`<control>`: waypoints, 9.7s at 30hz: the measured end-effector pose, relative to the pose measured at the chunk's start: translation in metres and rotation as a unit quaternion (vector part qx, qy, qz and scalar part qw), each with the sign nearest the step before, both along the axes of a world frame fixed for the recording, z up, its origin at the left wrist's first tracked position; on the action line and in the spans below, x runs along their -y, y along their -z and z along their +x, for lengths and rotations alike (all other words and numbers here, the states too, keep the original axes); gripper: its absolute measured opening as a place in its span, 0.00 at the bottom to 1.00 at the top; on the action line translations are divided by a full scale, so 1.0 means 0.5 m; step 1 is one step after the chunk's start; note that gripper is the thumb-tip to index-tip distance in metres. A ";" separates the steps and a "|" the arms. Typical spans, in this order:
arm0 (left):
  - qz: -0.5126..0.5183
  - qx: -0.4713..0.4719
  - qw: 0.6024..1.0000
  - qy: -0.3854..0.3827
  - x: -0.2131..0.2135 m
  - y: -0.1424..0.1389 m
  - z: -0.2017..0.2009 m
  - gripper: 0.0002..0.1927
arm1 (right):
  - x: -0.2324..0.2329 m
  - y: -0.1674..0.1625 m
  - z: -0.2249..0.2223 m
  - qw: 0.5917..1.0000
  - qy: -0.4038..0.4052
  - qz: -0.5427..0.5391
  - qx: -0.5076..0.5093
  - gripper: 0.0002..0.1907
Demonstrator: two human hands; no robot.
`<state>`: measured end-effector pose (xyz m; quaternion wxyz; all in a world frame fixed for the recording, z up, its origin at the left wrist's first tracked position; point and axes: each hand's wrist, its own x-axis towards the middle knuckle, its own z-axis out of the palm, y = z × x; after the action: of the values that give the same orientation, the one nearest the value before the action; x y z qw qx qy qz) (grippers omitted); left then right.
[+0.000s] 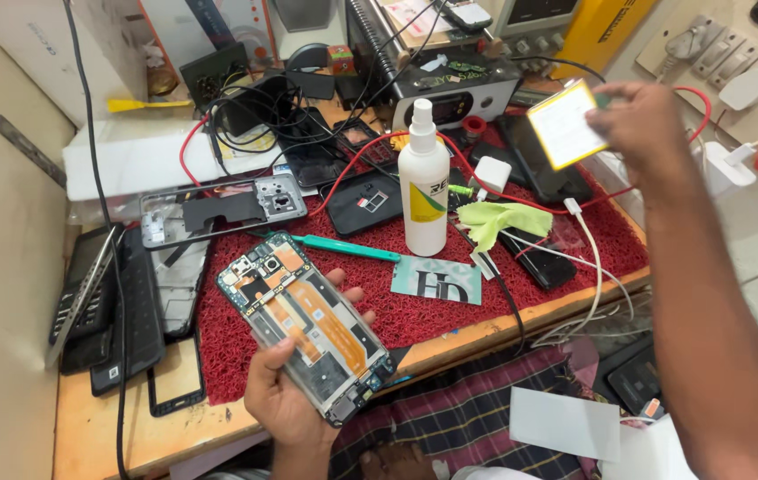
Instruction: The person disassembles a smartphone, removes the battery, and then reassembles it by reconnecting the battery and placing the back cover. The person tests the device by turning it on to show the boot screen.
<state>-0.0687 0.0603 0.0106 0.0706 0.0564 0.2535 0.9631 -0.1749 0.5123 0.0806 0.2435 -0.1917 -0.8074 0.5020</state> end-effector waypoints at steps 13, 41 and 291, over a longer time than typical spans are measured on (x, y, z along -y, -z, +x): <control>0.149 -0.014 0.989 0.005 -0.012 0.035 -0.015 0.38 | 0.075 0.038 0.036 0.932 -0.068 0.304 -0.183 0.10; 0.132 -0.008 0.991 -0.022 -0.039 0.057 -0.011 0.45 | 0.684 0.054 0.242 0.934 -0.341 0.081 0.064 0.07; 0.013 -0.052 0.998 0.040 -0.047 0.095 -0.014 0.20 | 0.592 -0.034 0.191 0.852 -0.449 0.246 -0.110 0.11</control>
<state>-0.0758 0.0839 -0.0368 0.0951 0.1172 0.2415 0.9586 -0.0797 0.2161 0.0974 0.1178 0.3140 -0.8710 0.3591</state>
